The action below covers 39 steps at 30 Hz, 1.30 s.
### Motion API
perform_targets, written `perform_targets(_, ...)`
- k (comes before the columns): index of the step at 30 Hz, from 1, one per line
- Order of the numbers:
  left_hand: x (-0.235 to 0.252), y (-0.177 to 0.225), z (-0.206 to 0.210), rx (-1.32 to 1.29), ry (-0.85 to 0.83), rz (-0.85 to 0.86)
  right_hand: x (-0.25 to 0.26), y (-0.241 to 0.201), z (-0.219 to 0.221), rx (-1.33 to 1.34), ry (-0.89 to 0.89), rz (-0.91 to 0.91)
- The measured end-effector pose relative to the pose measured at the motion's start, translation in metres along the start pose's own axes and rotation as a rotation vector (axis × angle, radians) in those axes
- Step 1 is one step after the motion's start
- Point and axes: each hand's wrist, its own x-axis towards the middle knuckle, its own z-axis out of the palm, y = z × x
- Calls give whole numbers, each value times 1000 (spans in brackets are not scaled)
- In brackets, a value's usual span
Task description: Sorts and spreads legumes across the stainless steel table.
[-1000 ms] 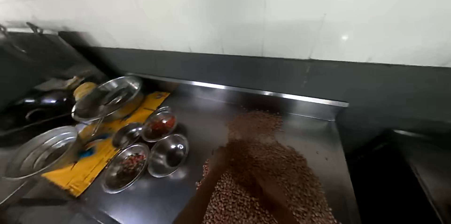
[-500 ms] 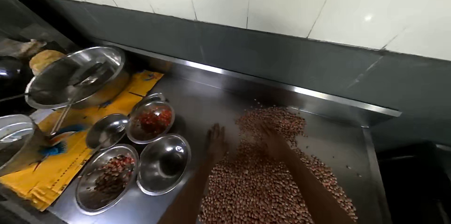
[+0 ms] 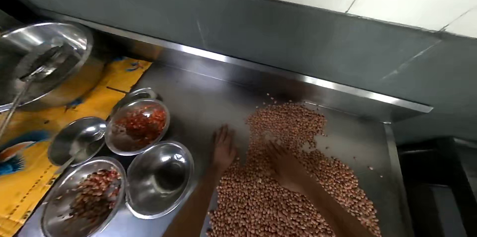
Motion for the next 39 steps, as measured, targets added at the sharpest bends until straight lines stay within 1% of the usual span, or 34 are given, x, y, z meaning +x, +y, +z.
perform_targets(2, 0, 2, -4, 25, -22, -19, -1, 2, -3, 35, -18, -35)
perform_targets(4, 1, 4, -5, 29, -31, -26, 2, 11, -14, 117, 53, -24)
perform_targets(6, 0, 4, -3, 19, -12, -18, 12, 29, -24, 60, 174, 10)
perform_targets(8, 0, 3, -2, 19, -10, -11, 25, 54, -26, -43, 311, -9)
perform_targets(9, 0, 4, -2, 25, -11, -11, 30, 65, -27, -79, 319, -29)
perform_targets(12, 1, 3, -1, 46, -12, -20, 40, 83, -24, -136, 218, -57)
perform_targets(13, 1, 3, -1, 48, -16, -29, 40, 82, -24, -141, 174, -62)
perform_targets(15, 1, 4, -1, 41, -22, -35, 33, 76, -19, -143, 148, -86)
perform_targets(20, 2, 3, 2, 1, 15, -17, -2, 50, -13, -82, 9, -56)
perform_targets(24, 1, 2, 2, 27, 9, -15, -13, 46, -4, -57, 5, -88)
perform_targets(26, 2, 0, 5, 19, 35, 1, -13, 50, -10, 29, 58, -98)
perform_targets(27, 2, -1, 6, 7, 52, 13, -12, 54, -15, 77, 123, -73)
perform_targets(29, 1, -2, 7, -9, 66, 27, -6, 68, -17, 120, 376, -4)
perform_targets(30, 0, -2, 7, 2, 69, 33, 0, 78, -17, 98, 457, 20)
perform_targets(31, 0, -2, 6, 15, 64, 33, 6, 88, -17, 62, 468, 42)
perform_targets(34, 2, -1, 6, 34, 70, 42, 20, 108, -12, -69, 356, 80)
perform_targets(36, 2, 0, 5, 21, 76, 39, 19, 105, -14, -93, 271, 91)
perform_targets(39, 2, -3, 9, 32, 75, 41, 6, 88, -11, -79, 220, 79)
